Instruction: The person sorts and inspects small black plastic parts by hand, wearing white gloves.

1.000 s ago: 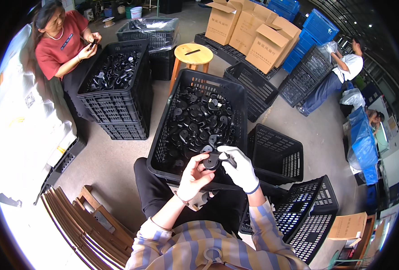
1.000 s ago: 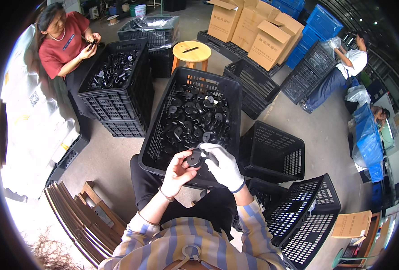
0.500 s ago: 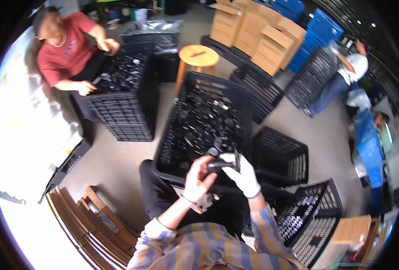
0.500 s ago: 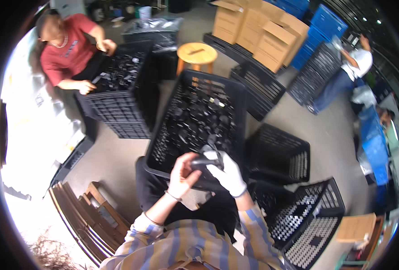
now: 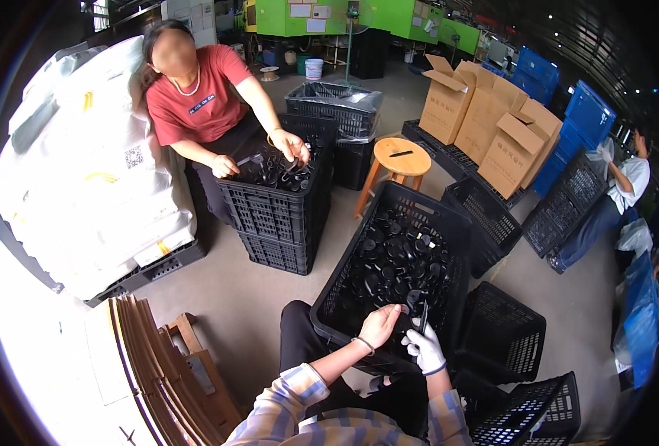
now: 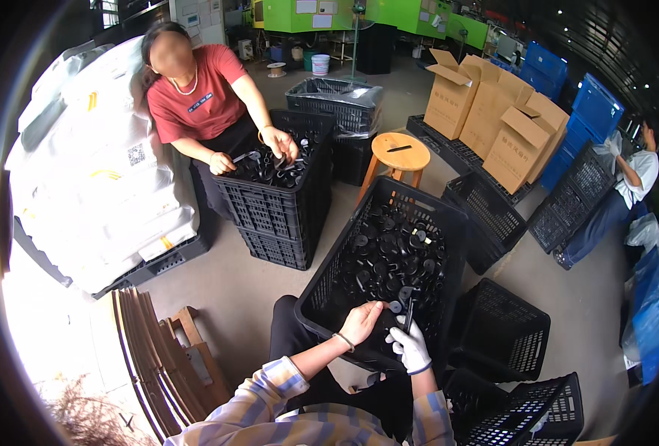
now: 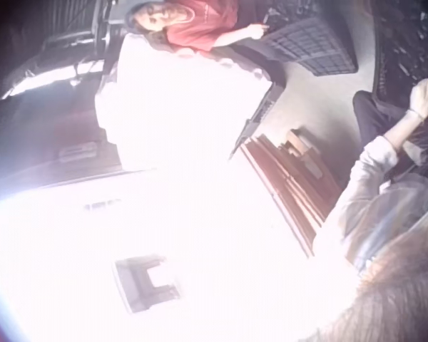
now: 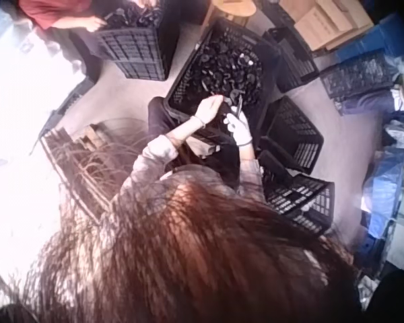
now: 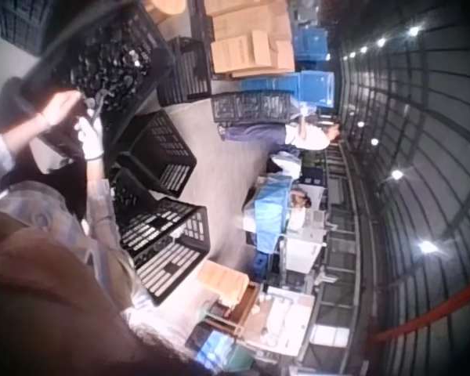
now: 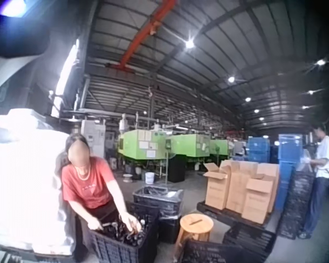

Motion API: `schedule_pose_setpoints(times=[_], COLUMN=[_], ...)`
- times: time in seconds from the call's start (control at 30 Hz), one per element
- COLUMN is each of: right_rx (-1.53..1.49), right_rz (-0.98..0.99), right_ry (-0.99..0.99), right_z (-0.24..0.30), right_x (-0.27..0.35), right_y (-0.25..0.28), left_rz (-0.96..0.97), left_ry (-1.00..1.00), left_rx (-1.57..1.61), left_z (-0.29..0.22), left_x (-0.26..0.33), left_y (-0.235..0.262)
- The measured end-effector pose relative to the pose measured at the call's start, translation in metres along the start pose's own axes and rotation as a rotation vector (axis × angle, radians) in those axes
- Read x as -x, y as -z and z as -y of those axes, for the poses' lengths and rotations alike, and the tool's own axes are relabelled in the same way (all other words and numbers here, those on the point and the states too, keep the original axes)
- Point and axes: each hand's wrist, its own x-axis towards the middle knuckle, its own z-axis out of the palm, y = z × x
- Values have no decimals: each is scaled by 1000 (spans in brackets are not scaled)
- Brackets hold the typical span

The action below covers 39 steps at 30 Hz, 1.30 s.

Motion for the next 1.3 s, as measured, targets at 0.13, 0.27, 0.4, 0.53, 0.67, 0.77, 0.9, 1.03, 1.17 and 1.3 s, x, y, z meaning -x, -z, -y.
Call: schedule_pose_setpoints(times=[0.13,0.27,0.4,0.53,0.67,0.77,0.9,1.03,1.17,1.3], right_rx=[-142,-228,-199,-157,-164,-139,-143,-147,-137,-155], right_rz=[12,13,-27,-40,-58,-84,-99,-107,-111,-92], right_ry=[-40,-41,-69,-108,-137,-147,-143,-151,-162,-151], right_z=[0,1,2,3,4,5,4,5,7,7], right_x=[-2,-3,-3,-1,-1,-1,-1,1,2,1], right_y=[15,16,15,16,14,14,16,12,8,12], left_rz=[-115,-460,-661,-647,-542,-532,-526,-493,-496,-493], left_ry=[-69,57,174,214,136,84,70,41,19,11], left_rx=[106,628,763,943,1076,1111,1134,1180,1190,1215], left_z=[-15,-7,-12,-11,5,10,13,16,7,4], left_x=[-38,-91,-124,-145,-161,-166,-165,-164,-163,-164], left_y=[41,116,175,201,209,206,205,200,199,197])
